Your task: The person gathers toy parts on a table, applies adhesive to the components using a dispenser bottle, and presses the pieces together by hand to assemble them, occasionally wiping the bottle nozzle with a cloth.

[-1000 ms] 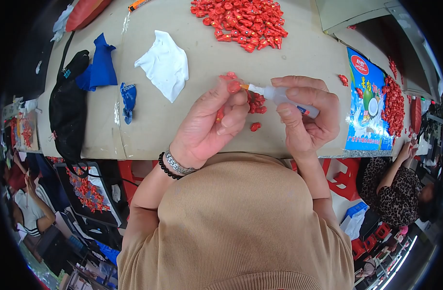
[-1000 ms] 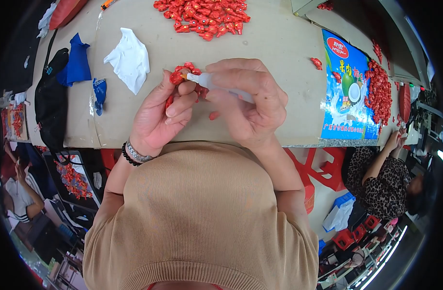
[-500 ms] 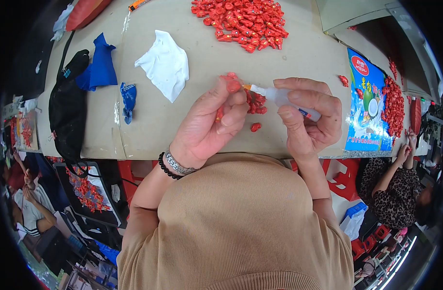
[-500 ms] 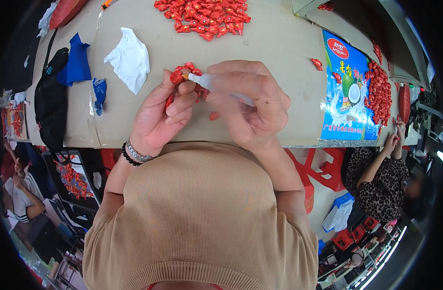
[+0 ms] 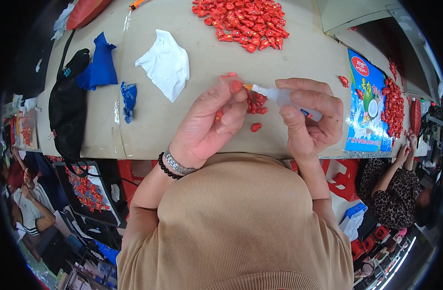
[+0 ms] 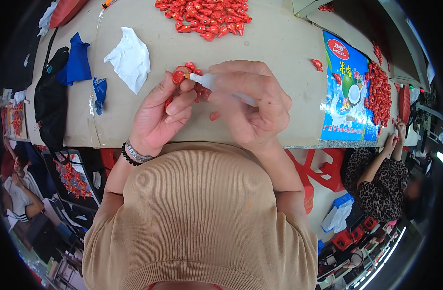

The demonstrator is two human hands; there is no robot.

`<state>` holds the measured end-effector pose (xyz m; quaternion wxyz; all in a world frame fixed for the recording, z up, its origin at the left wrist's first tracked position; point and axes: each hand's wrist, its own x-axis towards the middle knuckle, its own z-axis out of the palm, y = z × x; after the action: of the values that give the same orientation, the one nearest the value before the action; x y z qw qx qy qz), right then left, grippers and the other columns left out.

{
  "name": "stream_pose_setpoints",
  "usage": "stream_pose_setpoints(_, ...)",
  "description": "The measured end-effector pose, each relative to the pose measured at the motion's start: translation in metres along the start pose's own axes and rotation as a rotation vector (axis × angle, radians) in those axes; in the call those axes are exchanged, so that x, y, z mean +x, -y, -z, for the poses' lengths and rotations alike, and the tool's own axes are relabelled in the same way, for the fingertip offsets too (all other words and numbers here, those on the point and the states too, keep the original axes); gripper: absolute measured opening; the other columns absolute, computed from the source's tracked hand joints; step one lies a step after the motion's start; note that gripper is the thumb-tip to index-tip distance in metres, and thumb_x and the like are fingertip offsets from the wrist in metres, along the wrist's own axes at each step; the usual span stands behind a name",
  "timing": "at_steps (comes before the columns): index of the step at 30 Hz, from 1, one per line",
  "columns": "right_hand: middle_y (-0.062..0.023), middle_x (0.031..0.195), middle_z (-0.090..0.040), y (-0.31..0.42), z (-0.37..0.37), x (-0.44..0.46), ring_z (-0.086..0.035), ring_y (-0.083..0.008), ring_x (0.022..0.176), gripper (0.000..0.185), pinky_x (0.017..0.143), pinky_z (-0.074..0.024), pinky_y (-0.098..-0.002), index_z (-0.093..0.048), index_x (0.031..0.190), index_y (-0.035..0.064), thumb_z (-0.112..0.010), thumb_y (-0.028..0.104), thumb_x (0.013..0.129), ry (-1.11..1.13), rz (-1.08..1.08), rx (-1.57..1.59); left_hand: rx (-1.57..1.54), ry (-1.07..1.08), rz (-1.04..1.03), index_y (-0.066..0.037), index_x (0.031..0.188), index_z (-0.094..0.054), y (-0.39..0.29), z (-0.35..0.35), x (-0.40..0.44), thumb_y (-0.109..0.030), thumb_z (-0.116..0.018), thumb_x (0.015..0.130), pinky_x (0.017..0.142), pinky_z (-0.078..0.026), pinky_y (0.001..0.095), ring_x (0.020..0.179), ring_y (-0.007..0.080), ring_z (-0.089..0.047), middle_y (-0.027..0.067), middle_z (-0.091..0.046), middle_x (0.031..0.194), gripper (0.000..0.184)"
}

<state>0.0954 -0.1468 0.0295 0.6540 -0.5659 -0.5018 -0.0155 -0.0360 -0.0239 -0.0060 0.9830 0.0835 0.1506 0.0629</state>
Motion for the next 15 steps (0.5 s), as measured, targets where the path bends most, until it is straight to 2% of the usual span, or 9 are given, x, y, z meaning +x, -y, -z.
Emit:
stream_pose_setpoints(10,-0.0190,0.087,-0.067,0.0015,0.0027,0.0006,-0.066,-0.0261,0.081,0.029,0.065,-0.0540,-0.0293,-0.056,0.094,-0.0037,-0.068,-0.011,0.069,0.001,-0.018,-0.024,0.022,0.016,-0.071,-0.007,0.108,-0.057,0.0015,-0.0005,0.0001,-0.021,-0.055,0.095,0.045,-0.029,0.0190,0.054,0.0059,-0.037,0.0030,-0.060,0.096,0.020)
stream_pose_setpoints(15,-0.0153,0.085,-0.067,-0.0004,0.0020,-0.0006,-0.066,-0.0273,0.080,0.029,0.064,-0.0539,-0.0302,-0.057,0.093,-0.0040,-0.068,-0.012,0.067,0.001,-0.020,-0.018,0.029,0.019,-0.067,-0.007,0.110,-0.057,0.0011,-0.0010,-0.0010,-0.021,-0.056,0.094,0.045,-0.029,0.0192,0.055,0.0060,-0.037,0.0033,-0.061,0.097,0.021)
